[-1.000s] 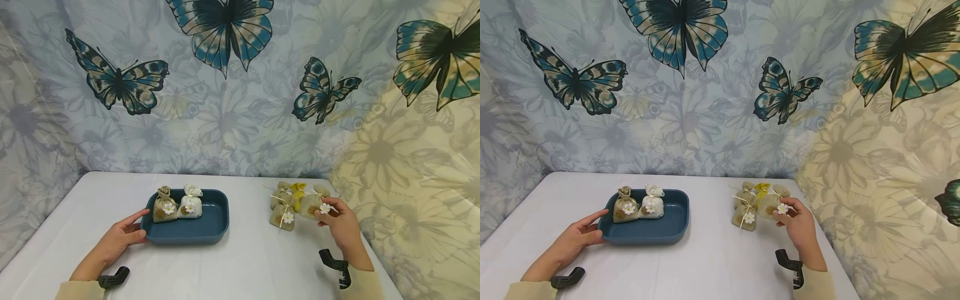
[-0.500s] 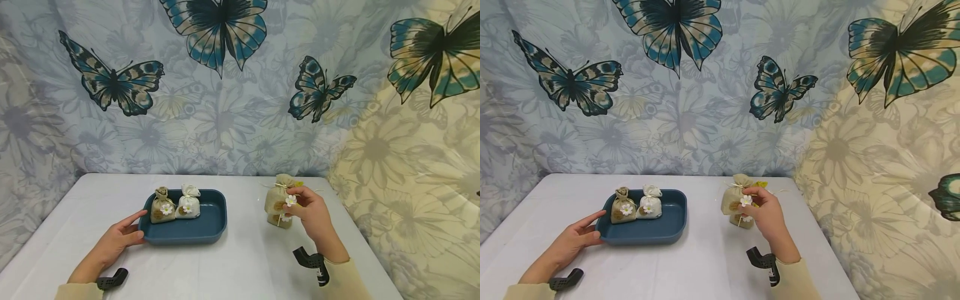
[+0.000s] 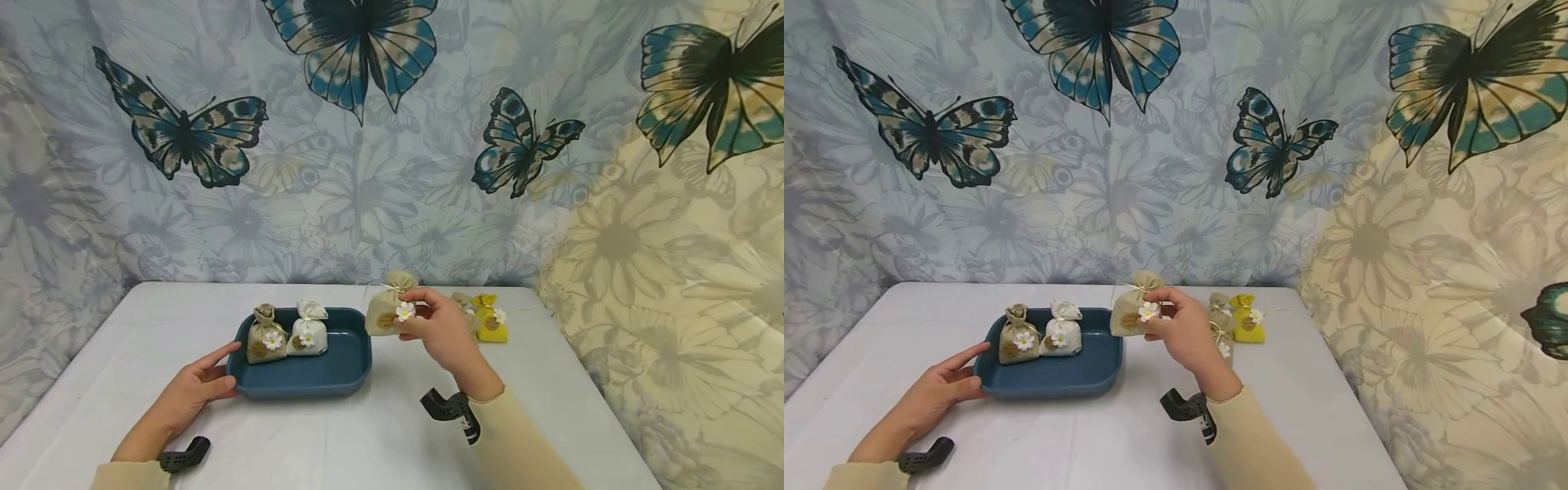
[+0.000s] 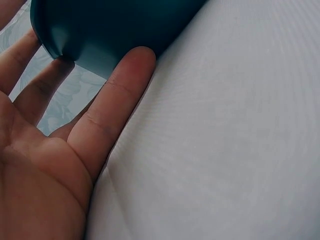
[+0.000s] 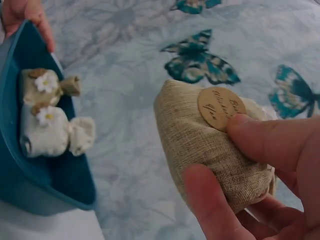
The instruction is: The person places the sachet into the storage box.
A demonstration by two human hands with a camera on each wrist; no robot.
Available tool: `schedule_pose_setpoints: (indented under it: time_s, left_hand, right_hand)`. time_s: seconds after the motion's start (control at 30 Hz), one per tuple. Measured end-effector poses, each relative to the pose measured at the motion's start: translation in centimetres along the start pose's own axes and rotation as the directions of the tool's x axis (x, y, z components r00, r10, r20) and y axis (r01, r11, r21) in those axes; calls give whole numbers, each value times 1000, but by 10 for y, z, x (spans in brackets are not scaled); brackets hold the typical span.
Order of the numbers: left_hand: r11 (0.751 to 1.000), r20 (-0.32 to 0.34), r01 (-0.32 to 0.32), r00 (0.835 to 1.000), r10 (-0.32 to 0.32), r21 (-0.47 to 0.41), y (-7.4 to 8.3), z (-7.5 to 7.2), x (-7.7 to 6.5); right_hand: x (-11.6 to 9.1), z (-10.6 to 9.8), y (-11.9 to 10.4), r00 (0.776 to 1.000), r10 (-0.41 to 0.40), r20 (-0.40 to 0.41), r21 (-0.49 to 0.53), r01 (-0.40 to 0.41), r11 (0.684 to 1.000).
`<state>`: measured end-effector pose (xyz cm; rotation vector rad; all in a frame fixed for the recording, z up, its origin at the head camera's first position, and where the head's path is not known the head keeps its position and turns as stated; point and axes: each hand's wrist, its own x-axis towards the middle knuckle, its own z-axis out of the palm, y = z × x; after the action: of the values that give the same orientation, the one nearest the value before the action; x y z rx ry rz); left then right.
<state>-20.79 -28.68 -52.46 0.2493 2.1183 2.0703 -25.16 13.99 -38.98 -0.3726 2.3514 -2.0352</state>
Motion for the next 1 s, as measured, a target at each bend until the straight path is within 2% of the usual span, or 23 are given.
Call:
schedule_pose_setpoints:
  time_s: [0.47, 0.6, 0.73, 1.0]
  left_hand:
    - [1000, 0, -1, 1000, 1, -7, 2, 1, -1]
    - [1000, -2, -1, 1000, 1, -2, 1, 0, -1]
    - [1000, -2, -1, 1000, 1, 1, 1, 1, -1]
    - [1000, -4, -3, 1000, 3, 3, 4, 2, -1]
  right_hand:
    - [36, 51, 43, 998, -46, 42, -70, 49, 996]
    - [40, 61, 57, 996, -66, 67, -146, 75, 986]
    - [44, 68, 71, 996, -76, 56, -242, 87, 966]
    - [49, 78, 89, 996, -71, 46, -253, 80, 964]
